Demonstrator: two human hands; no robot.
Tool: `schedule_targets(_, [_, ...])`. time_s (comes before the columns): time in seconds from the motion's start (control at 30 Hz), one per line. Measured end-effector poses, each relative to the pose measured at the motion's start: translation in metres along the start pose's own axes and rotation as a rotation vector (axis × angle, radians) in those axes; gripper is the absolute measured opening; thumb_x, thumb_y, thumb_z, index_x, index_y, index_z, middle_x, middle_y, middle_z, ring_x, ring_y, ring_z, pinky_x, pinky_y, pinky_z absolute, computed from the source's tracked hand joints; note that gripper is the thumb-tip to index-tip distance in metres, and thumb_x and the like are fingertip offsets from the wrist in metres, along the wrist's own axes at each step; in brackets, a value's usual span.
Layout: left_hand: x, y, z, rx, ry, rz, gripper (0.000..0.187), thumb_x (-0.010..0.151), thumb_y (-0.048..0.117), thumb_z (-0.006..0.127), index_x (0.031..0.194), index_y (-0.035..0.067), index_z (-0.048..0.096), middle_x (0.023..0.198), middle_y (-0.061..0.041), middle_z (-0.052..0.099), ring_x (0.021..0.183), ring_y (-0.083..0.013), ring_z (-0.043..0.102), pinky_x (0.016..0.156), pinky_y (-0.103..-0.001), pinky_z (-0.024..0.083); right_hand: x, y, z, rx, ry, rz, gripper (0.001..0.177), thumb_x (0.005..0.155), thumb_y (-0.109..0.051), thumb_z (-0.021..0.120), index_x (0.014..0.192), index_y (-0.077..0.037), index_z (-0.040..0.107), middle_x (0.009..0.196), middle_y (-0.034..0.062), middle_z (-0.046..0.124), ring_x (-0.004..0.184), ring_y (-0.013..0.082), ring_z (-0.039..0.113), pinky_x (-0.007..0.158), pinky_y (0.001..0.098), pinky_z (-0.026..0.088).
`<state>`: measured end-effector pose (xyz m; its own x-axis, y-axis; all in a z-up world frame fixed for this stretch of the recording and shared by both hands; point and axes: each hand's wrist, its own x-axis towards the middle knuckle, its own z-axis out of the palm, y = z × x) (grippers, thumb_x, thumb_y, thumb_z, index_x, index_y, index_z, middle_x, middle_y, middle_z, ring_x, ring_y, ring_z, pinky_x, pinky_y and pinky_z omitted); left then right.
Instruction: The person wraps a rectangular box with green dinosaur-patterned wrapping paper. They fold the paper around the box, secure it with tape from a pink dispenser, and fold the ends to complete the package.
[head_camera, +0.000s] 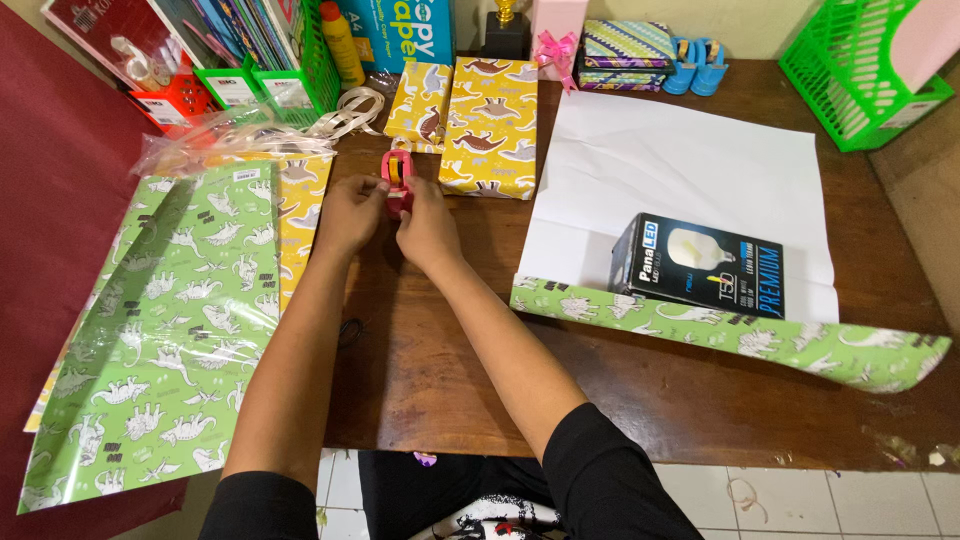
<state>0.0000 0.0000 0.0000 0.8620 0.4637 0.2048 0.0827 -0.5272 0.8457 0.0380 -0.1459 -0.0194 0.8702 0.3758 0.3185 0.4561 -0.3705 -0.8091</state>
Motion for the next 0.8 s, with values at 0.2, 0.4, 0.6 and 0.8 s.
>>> schedule_targets(0.2, [0.021, -0.013, 0.019, 0.125, 0.061, -0.071, 0.027, 0.09, 0.03, 0.074, 0.092, 0.003, 0.08, 0.077, -0.016, 0.075, 0.068, -0.0232, 0.073, 0.064, -0.036, 0.055, 0.012, 0.013, 0.0, 0.116, 0.06, -0.112, 0.039, 0.086, 0.005, 0.066, 0.121, -0.009, 0.059, 0.113, 0.0142, 0.069, 0.106, 0.0309, 0.071, 0.088, 0.0408, 0.058])
schedule_targets(0.4, [0.022, -0.002, 0.021, -0.251, 0.101, -0.149, 0.021, 0.087, 0.02, 0.078, 0.084, 0.0, 0.075, 0.073, -0.007, 0.073, 0.059, -0.0108, 0.063, 0.054, -0.028, 0.048, 0.014, 0.003, -0.016, 0.129, -0.009, -0.079, 0.048, 0.084, 0.002, 0.066, 0.129, -0.013, 0.057, 0.108, 0.0117, 0.069, 0.102, 0.0328, 0.068, 0.086, 0.0424, 0.056])
schedule_targets(0.6, [-0.011, 0.027, 0.009, -0.456, 0.062, -0.224, 0.02, 0.086, 0.017, 0.077, 0.079, -0.001, 0.073, 0.071, -0.003, 0.073, 0.057, -0.0071, 0.061, 0.053, -0.025, 0.045, 0.015, -0.005, -0.025, 0.032, -0.069, -0.163, 0.046, 0.086, -0.002, 0.067, 0.13, -0.016, 0.06, 0.116, 0.0127, 0.066, 0.105, 0.0354, 0.066, 0.089, 0.0444, 0.055])
schedule_targets(0.8, [-0.037, 0.015, 0.017, -0.046, 0.153, -0.224, 0.023, 0.086, 0.022, 0.077, 0.079, 0.0, 0.076, 0.065, -0.008, 0.071, 0.058, -0.0106, 0.064, 0.056, -0.029, 0.05, 0.019, 0.003, -0.022, 0.081, -0.069, -0.217, 0.042, 0.092, -0.004, 0.066, 0.132, -0.014, 0.061, 0.113, 0.0138, 0.067, 0.104, 0.0356, 0.067, 0.089, 0.0445, 0.054])
